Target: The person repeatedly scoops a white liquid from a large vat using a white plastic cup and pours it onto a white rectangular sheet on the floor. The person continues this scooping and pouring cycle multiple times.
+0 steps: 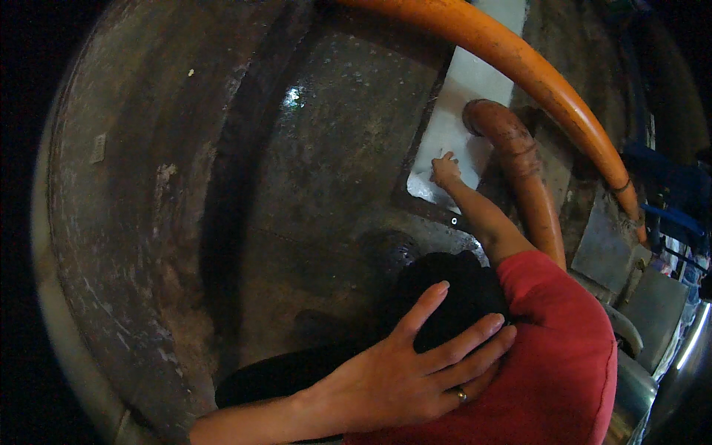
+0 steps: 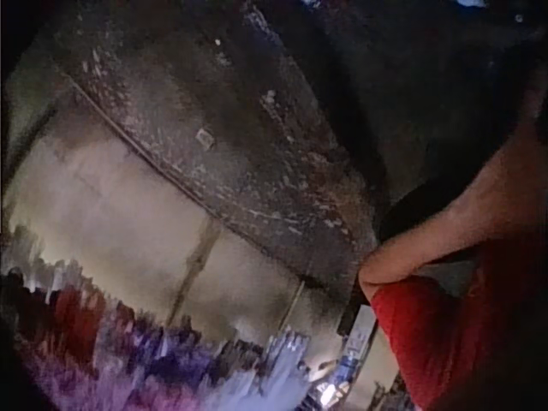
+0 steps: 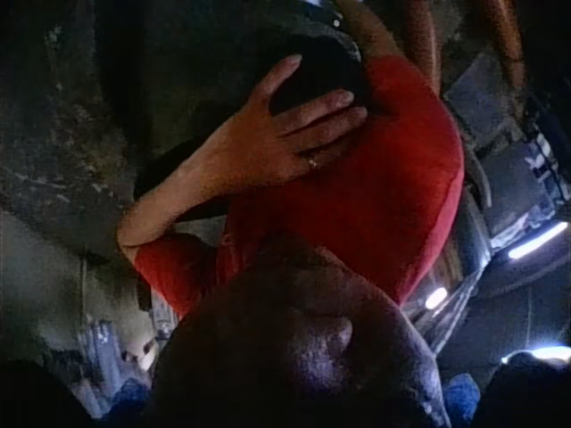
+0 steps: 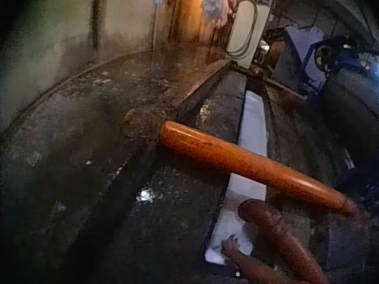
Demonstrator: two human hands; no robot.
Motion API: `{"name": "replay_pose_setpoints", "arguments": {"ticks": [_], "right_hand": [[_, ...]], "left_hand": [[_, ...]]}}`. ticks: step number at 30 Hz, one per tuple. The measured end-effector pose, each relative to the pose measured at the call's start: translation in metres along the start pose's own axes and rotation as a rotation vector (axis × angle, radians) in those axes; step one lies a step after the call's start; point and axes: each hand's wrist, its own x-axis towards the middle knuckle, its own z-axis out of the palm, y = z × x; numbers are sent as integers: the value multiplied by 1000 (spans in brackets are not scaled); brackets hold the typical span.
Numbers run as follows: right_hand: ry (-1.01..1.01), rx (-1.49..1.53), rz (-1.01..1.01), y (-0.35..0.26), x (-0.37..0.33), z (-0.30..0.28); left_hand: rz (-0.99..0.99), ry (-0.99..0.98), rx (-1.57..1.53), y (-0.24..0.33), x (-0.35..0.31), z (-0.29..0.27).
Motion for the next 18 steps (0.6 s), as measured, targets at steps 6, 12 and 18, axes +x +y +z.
{"name": "replay_pose_setpoints", "arguments": {"ticks": [6, 12, 18], "right_hand": [[154, 225, 5, 20, -19, -23], [693, 639, -156, 51, -105, -45], [905, 747, -299, 52, -155, -152]], "left_hand": [[-11, 78, -127, 7, -7, -1], [0, 146, -97, 7, -22, 3], [62, 224, -90, 1, -38, 6]]}}
